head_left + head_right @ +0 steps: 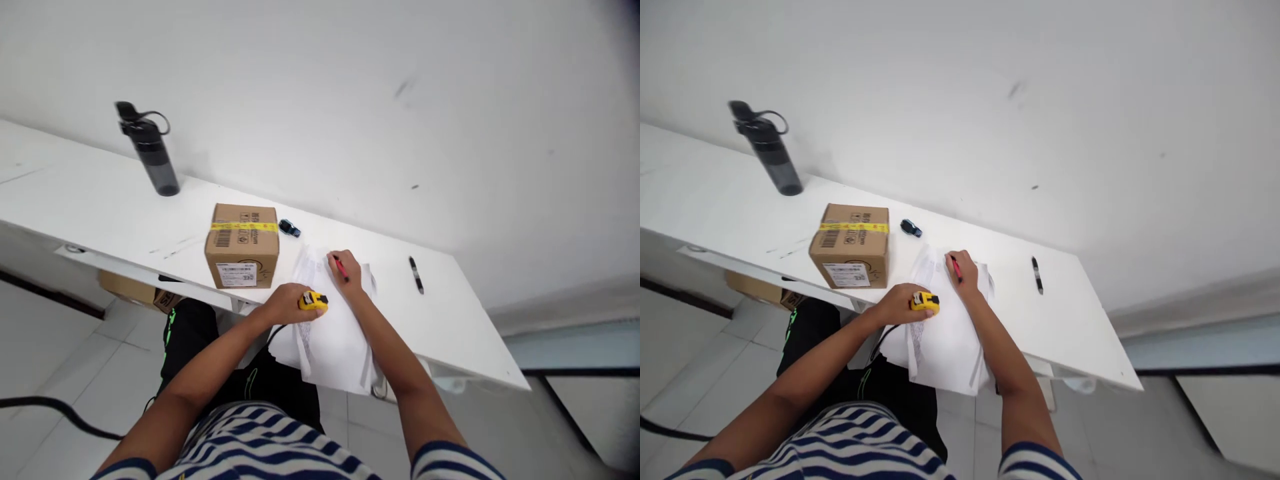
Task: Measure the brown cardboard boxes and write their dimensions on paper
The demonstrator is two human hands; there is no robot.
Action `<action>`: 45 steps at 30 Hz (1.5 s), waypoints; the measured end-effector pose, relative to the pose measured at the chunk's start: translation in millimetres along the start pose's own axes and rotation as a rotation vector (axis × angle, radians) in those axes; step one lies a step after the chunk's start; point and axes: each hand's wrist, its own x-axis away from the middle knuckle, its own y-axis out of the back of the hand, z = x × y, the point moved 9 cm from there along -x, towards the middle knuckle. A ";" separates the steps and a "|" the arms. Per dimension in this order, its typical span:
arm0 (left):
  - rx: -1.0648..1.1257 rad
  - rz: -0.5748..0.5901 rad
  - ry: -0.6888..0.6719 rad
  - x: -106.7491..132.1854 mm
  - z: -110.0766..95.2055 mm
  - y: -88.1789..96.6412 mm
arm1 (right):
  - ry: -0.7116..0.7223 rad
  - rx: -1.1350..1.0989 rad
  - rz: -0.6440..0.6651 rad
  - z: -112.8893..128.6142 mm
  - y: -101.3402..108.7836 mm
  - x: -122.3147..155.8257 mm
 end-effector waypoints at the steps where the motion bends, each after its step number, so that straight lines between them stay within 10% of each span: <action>1: -0.046 -0.042 -0.073 3.4 -7.4 2.9 | 0.042 0.050 0.032 4.3 -0.1 2.6; 5: -0.178 -0.196 -0.326 29.9 -39.7 22.7 | 0.170 0.158 0.220 26.8 -2.7 18.0; 10: -0.330 -0.364 -0.364 65.7 -82.3 74.6 | 0.329 -0.451 0.784 126.7 -12.4 70.8; 15: -0.266 -0.636 -0.418 86.0 -115.5 147.3 | 0.465 -0.669 0.646 237.6 -3.7 75.8; 20: -0.089 -0.911 -0.184 97.9 -58.9 212.2 | 0.560 -0.399 0.228 298.5 -8.5 17.6; 24: 0.362 -0.729 0.167 80.0 26.1 201.7 | 0.713 -0.122 0.237 330.7 -48.8 -19.2; 32: 0.438 -0.752 0.045 75.4 23.1 183.4 | 0.846 0.304 0.341 327.0 -90.5 -18.0; 45: 0.053 -0.807 0.080 86.3 9.1 199.0 | 0.669 0.328 0.279 228.1 7.4 -28.2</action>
